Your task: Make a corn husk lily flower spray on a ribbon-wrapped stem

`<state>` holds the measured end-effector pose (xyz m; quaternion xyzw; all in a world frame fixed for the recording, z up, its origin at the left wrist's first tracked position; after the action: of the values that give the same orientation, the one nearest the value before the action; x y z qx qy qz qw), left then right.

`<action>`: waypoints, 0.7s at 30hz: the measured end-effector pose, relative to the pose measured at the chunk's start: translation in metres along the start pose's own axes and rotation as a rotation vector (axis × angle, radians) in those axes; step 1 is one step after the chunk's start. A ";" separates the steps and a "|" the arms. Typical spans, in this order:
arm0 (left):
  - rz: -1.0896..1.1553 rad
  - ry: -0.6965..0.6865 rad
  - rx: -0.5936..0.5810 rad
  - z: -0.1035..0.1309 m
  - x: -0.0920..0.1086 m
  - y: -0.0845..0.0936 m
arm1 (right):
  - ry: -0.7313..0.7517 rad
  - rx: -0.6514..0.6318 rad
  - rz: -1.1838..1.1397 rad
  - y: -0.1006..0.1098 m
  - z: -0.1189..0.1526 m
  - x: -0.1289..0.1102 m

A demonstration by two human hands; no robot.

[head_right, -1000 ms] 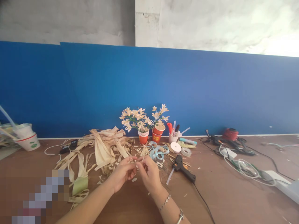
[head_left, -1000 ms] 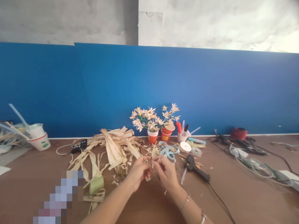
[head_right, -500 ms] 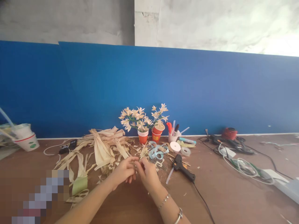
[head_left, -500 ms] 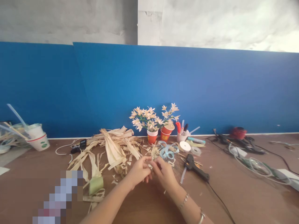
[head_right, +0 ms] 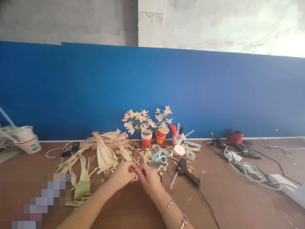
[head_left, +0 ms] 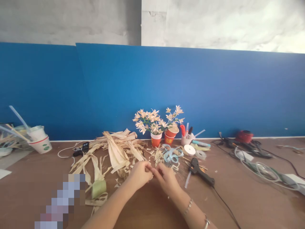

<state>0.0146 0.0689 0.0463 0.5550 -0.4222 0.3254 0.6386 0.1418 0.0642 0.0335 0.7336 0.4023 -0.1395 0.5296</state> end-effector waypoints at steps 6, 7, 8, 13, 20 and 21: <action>0.161 0.118 -0.045 -0.003 -0.011 -0.005 | 0.034 0.007 0.057 0.001 0.001 -0.003; 0.199 0.131 -0.040 -0.003 -0.012 -0.006 | 0.026 0.012 0.049 0.001 0.001 -0.002; 0.245 0.151 -0.040 -0.003 -0.013 -0.006 | 0.023 0.016 0.040 0.002 0.001 -0.002; 0.546 0.295 -0.103 -0.005 -0.020 -0.009 | 0.137 0.032 0.056 0.004 0.001 -0.008; 0.458 0.280 -0.021 -0.007 -0.022 -0.003 | 0.247 0.051 0.135 0.002 0.003 -0.013; 0.497 0.295 -0.034 -0.007 -0.023 -0.005 | 0.250 0.068 0.140 0.003 0.003 -0.013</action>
<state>0.0101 0.0761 0.0236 0.3702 -0.4534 0.5420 0.6030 0.1365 0.0553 0.0425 0.7890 0.4083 -0.0233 0.4585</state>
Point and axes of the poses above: each hand's wrist, its own z-axis away from the middle knuckle, its own y-axis out of the back of the hand, x = y × z, the point moved 6 cm from there along -z, towards the middle knuckle, and after that the axes turned 7 degrees about z, right-handed, at the moved point
